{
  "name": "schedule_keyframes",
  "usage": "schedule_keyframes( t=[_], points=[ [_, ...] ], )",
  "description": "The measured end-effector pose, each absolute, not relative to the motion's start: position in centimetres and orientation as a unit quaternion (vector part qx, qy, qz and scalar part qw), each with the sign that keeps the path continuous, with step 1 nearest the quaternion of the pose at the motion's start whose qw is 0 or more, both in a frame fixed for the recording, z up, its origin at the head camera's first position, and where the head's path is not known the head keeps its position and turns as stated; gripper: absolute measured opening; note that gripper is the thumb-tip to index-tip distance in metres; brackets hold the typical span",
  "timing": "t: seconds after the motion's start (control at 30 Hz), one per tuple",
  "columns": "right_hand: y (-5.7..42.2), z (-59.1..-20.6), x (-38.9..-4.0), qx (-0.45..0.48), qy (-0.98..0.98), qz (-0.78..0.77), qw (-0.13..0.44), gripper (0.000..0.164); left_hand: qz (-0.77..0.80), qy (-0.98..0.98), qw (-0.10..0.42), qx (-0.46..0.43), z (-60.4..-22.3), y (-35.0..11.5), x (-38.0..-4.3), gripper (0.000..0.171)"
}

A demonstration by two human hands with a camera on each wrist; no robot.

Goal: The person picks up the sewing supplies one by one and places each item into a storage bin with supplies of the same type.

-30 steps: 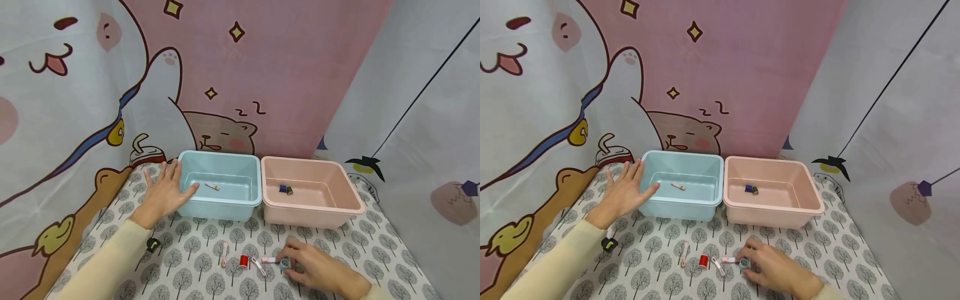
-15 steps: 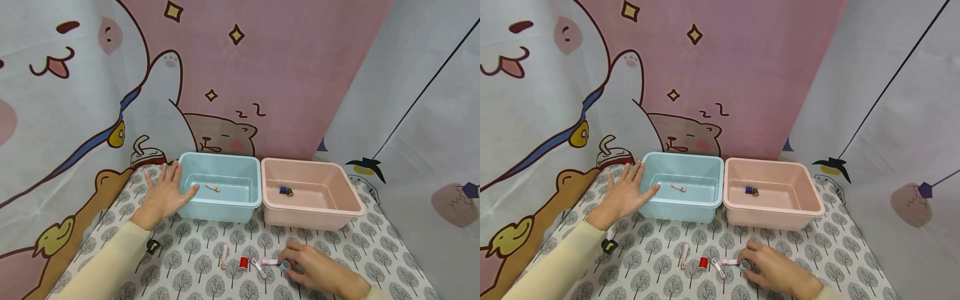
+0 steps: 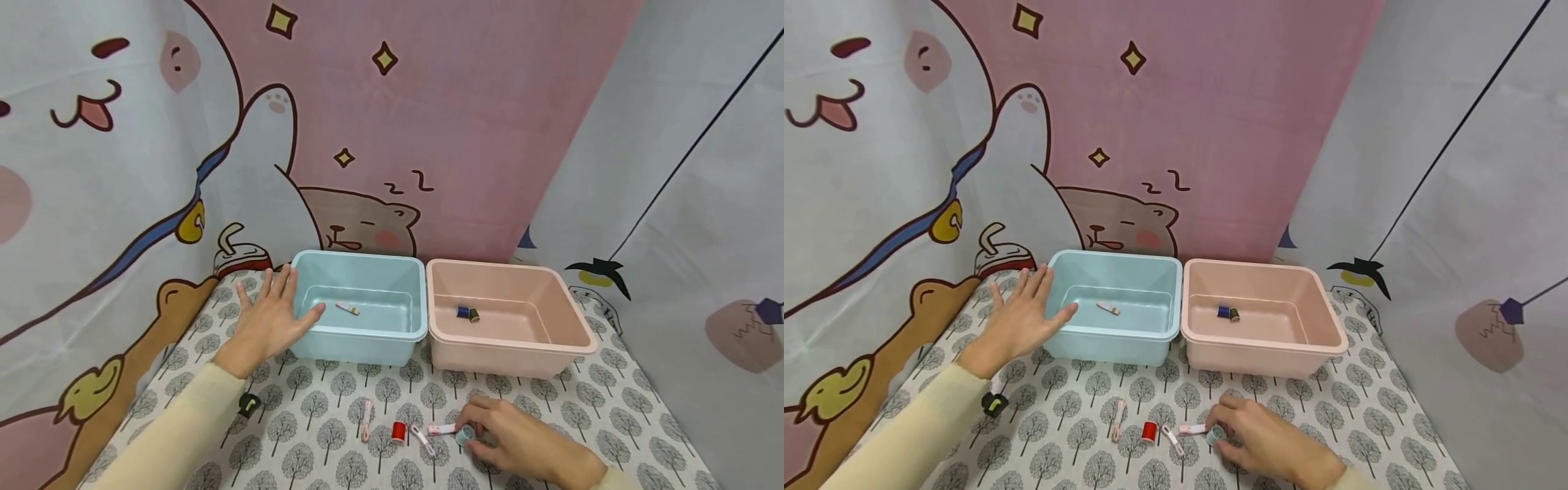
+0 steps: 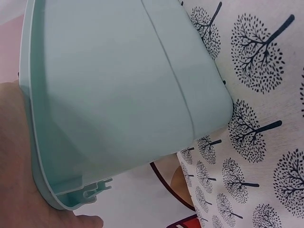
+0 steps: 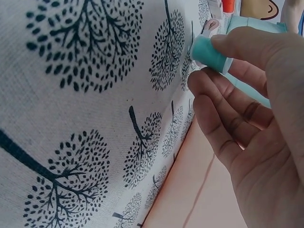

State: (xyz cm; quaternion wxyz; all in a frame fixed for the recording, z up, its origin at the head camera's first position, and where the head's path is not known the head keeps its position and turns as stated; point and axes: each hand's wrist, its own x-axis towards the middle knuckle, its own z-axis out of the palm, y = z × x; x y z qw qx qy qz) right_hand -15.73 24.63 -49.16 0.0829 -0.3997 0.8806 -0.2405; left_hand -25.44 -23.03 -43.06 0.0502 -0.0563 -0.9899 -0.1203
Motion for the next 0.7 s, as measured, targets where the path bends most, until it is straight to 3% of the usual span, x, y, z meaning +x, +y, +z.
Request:
schedule_keyframes(
  t=[0.7],
  points=[
    [24.7, -47.3, -15.7, -0.402, 0.897, -0.186, -0.012, 0.023, -0.113, -0.991, 0.051, -0.057, -43.2, -23.1, -25.5, 0.115]
  ],
)
